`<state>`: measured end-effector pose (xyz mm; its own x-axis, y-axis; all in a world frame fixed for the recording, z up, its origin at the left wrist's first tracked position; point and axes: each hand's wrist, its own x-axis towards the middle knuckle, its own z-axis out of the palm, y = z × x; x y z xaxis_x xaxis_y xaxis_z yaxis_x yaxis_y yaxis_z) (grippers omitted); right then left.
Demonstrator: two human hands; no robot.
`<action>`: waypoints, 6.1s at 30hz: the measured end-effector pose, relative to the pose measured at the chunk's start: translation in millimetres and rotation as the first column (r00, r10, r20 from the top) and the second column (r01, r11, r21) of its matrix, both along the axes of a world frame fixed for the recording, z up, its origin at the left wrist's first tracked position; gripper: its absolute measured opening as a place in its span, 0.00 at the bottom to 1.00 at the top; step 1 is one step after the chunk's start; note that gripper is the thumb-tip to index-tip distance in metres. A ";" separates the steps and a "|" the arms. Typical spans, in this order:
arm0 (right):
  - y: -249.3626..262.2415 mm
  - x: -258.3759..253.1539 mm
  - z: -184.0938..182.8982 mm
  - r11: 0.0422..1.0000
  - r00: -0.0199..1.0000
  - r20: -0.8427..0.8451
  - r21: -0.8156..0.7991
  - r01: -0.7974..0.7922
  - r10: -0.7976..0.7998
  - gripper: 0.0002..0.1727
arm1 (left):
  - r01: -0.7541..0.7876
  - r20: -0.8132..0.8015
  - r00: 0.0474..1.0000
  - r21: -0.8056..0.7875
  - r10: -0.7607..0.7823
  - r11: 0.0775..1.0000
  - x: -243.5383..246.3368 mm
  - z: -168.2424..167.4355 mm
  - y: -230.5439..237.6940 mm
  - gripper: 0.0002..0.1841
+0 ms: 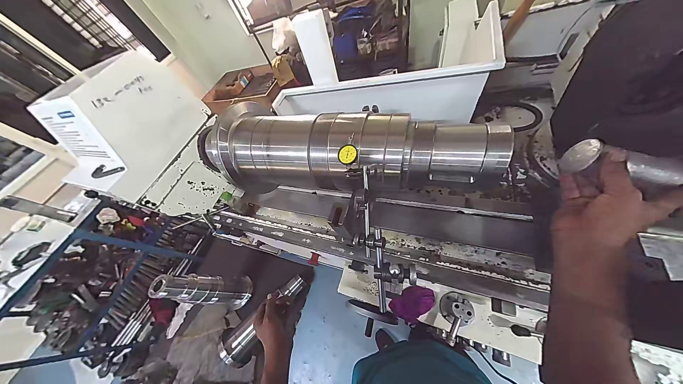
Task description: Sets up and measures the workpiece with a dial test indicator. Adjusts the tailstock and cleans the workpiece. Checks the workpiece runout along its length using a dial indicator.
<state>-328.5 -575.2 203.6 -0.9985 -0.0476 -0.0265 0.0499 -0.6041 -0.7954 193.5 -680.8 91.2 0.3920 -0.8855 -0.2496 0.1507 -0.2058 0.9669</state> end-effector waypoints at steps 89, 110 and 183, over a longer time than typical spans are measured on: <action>292.8 67.6 -188.0 0.505 0.974 -0.030 0.851 0.143 -0.225 0.60 | 0.391 -0.096 0.920 0.145 -0.380 0.909 -30.2 -48.7 81.2 0.14; 309.4 47.2 -239.5 0.456 0.994 -0.069 0.890 0.023 0.085 0.52 | 0.271 -0.014 0.960 0.278 -0.278 0.922 -53.4 -24.0 203.0 0.13; -70.6 244.9 44.7 0.373 0.687 -0.256 0.928 -0.023 0.680 0.16 | 0.864 -0.226 0.405 -0.222 -0.886 0.452 -6.2 12.8 -21.7 0.14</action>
